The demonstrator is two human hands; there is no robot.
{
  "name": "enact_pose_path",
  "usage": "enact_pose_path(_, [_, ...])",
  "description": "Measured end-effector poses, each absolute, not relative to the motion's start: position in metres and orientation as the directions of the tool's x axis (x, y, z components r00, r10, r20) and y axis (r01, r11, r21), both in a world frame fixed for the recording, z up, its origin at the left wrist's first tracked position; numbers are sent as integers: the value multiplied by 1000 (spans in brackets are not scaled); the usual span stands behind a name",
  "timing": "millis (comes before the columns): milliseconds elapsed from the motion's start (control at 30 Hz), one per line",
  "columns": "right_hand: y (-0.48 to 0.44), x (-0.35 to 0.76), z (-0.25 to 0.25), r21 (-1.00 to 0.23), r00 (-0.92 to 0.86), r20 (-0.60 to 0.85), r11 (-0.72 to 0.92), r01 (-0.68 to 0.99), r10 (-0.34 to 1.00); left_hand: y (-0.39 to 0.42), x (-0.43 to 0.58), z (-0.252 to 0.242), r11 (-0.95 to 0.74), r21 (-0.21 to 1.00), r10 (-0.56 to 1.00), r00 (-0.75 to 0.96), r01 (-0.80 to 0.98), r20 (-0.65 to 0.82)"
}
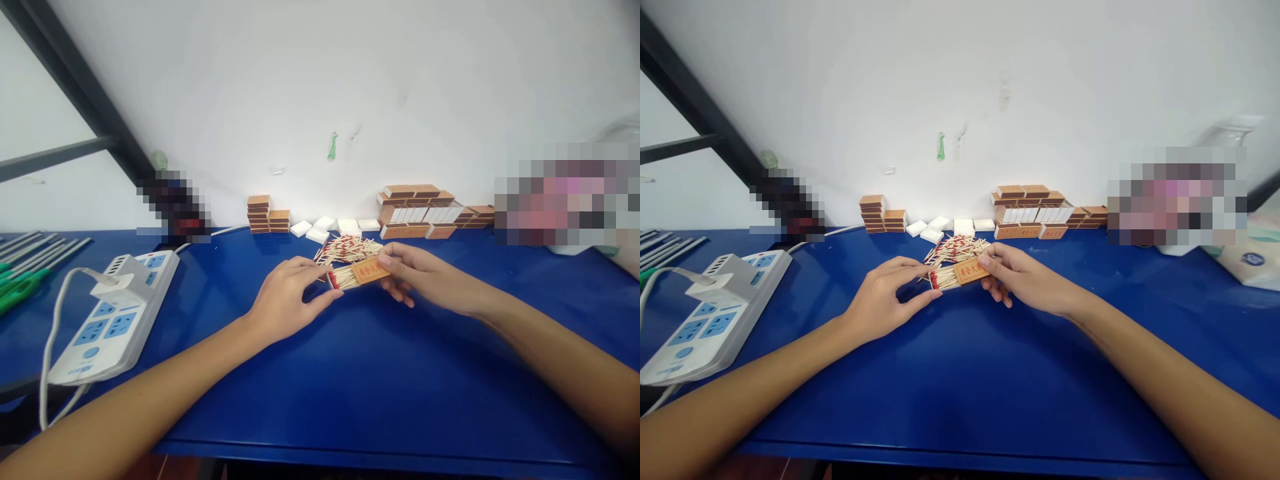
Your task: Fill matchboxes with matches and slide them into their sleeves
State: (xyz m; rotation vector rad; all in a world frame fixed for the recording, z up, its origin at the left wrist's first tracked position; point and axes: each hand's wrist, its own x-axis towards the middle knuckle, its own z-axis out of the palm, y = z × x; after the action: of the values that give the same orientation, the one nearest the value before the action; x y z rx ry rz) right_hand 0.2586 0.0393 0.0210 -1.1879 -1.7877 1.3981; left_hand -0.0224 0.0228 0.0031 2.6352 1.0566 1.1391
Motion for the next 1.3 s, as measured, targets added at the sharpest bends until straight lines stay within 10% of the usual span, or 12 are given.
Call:
enact_pose_path(433, [3, 215, 17, -995, -477, -88, -56, 81, 874, 21, -21, 3, -779, 401, 620, 490, 483, 613])
enact_pose_path(667, [-12, 207, 14, -977, -576, -167, -53, 209, 800, 5, -13, 16, -826, 427, 563, 499, 368, 659])
enact_pose_path(1000, [14, 233, 10, -787, -447, 70, 325, 524, 892, 76, -56, 40, -637, 416, 710, 284, 649, 644])
enact_pose_path(1300, [14, 235, 13, -681, -498, 79, 412, 605, 863, 164, -93, 55, -554, -9, 666, 450, 832, 595])
